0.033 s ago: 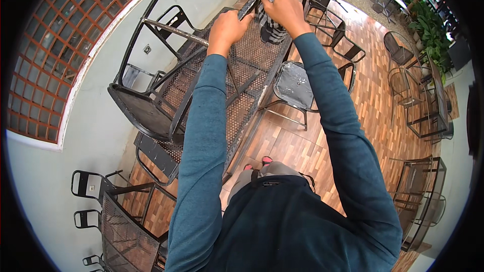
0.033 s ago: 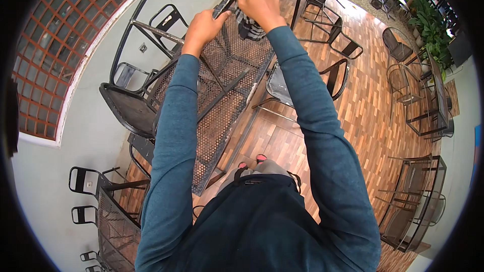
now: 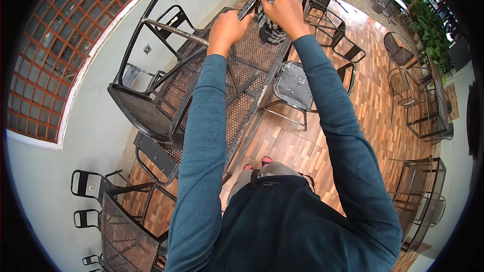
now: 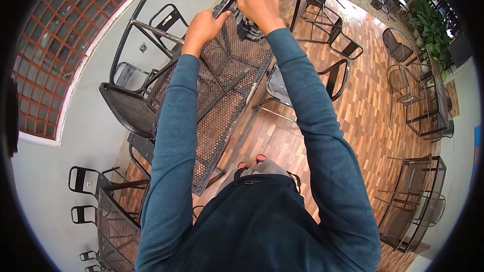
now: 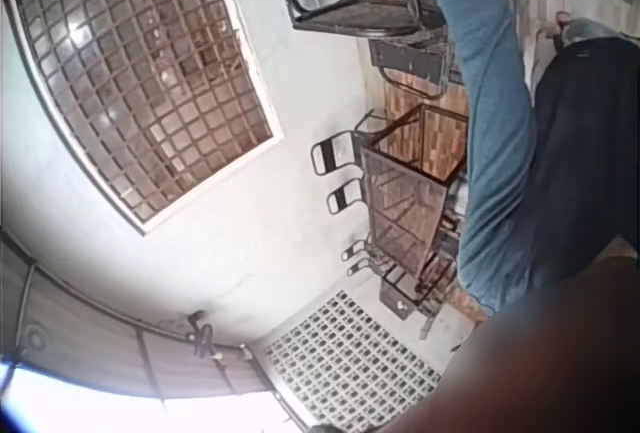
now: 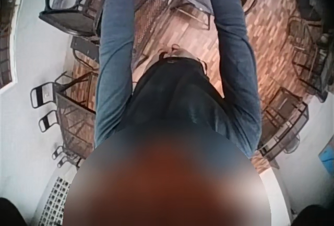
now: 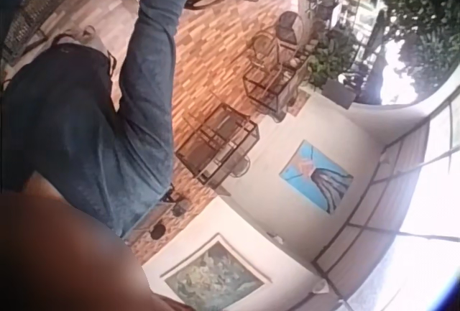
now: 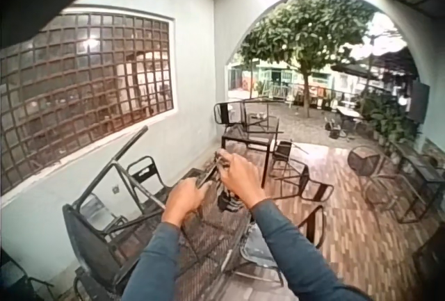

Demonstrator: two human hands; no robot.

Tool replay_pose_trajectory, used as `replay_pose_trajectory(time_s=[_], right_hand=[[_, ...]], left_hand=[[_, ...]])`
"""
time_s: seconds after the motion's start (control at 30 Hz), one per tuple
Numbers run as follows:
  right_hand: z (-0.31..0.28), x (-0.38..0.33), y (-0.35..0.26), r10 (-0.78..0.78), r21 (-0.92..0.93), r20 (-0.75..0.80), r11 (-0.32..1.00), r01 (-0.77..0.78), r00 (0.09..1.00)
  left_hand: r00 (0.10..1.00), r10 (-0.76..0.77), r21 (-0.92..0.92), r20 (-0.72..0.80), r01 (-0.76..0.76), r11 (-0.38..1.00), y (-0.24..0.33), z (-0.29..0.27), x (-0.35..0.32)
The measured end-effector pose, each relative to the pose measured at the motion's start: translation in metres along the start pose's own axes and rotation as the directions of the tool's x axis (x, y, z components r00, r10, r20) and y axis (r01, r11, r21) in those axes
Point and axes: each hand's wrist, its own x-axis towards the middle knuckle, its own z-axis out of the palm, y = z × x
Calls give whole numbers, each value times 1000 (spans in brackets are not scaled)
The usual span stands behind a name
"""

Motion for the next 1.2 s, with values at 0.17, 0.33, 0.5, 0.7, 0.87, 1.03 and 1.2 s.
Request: replay_pose_trajectory(time_s=[0.17, 0.33, 0.5, 0.7, 0.87, 1.03, 1.2], right_hand=[[-2, -5, -9, 21, 67, 23, 998, -23, 1000], [2, -4, -5, 83, 182, 25, 980, -86, 996], [20, -36, 12, 340, 750, -79, 639, -169, 937], [39, -25, 2, 368, 791, -148, 601, -114, 918], [46, -34, -6, 432, 769, -93, 603, -211, 897], [43, -25, 1, 321, 748, -184, 659, -80, 929], [43, -24, -8, 365, 712, -279, 700, -63, 888]], left_hand=[[998, 32, 68, -57, -28, 997, -3, 2, 1], [999, 11, 66, -48, -8, 998, -7, 1, -2], [998, 29, 65, -56, -26, 998, -3, 6, 0], [999, 13, 87, -49, -9, 996, 2, 6, 3], [1000, 3, 96, -29, -1, 995, -2, 6, 6], [997, 38, 85, -72, -32, 996, 4, 6, 2], [998, 6, 104, -63, 1, 995, 8, 6, -1]])
